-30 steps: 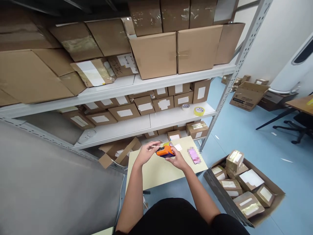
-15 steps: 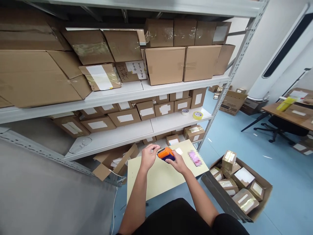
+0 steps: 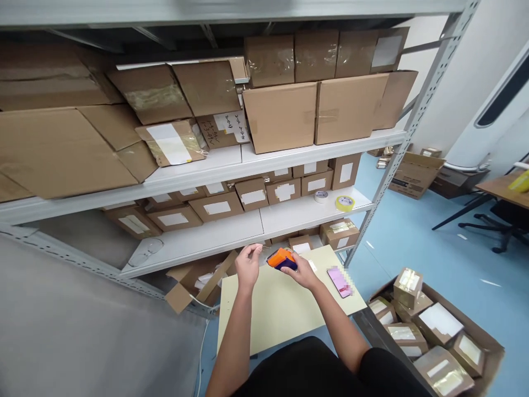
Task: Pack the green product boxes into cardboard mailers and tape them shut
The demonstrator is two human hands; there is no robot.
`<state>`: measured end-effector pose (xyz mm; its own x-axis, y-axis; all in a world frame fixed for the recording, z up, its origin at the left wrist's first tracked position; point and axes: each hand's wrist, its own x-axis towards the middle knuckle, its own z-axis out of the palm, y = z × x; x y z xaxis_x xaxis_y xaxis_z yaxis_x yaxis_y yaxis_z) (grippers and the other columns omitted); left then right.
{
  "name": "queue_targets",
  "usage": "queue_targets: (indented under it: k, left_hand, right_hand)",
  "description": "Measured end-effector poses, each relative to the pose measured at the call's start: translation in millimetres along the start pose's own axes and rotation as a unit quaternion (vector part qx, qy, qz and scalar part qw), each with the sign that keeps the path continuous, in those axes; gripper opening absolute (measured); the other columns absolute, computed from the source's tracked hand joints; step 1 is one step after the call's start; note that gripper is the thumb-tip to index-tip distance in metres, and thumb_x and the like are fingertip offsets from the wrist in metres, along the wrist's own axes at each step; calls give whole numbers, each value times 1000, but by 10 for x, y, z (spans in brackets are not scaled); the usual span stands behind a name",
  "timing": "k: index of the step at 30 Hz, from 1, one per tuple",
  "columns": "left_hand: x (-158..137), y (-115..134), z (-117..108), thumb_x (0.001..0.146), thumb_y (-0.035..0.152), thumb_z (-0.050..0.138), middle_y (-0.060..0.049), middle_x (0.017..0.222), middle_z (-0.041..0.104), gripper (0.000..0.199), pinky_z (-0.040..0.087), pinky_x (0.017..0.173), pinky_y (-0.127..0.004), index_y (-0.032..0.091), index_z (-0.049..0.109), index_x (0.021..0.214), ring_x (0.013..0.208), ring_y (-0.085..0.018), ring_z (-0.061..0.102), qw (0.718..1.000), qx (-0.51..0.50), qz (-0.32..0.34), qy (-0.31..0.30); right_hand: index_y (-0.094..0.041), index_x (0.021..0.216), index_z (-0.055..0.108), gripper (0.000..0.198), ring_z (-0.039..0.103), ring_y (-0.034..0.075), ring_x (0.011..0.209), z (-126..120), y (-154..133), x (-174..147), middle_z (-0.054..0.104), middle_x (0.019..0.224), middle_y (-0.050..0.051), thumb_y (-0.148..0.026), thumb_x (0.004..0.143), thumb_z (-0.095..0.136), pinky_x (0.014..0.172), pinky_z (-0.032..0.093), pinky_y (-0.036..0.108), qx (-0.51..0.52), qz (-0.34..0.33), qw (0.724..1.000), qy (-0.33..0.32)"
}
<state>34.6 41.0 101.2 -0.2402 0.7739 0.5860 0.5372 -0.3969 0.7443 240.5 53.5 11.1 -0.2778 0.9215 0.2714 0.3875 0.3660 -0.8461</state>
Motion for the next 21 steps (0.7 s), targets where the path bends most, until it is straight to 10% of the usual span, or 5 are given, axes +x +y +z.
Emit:
queue_targets:
  k: [6,12,21]
  left_hand:
    - [21,25,312,102,34,55,-13,132,70,30,51,107,-46,24,75,121,122,-28,65,993,84,75,-23]
    - [-10,43,428,101,42,57,-19,168,31,86,55,104,-45,28,7,169,137,-30,57,996,64,-59,-10]
    - [-276,19,433,102,38,50,-13,157,50,56,59,96,-42,32,44,157,125,-26,65,987,86,-117,-66]
  right_hand:
    - [-23,125,57,41,68,25,93,-233,358,209,72,110,7,-40,89,65,83,54,36,4,-13,1000,27]
    - [-19,127,64,43,65,34,122,-636,895,791,69,130,17,-40,90,68,105,50,49,-94,-69,992,46]
    - [-19,125,68,37,63,33,121,-863,1164,2077,73,123,18,-16,88,67,107,41,47,-254,-43,966,6]
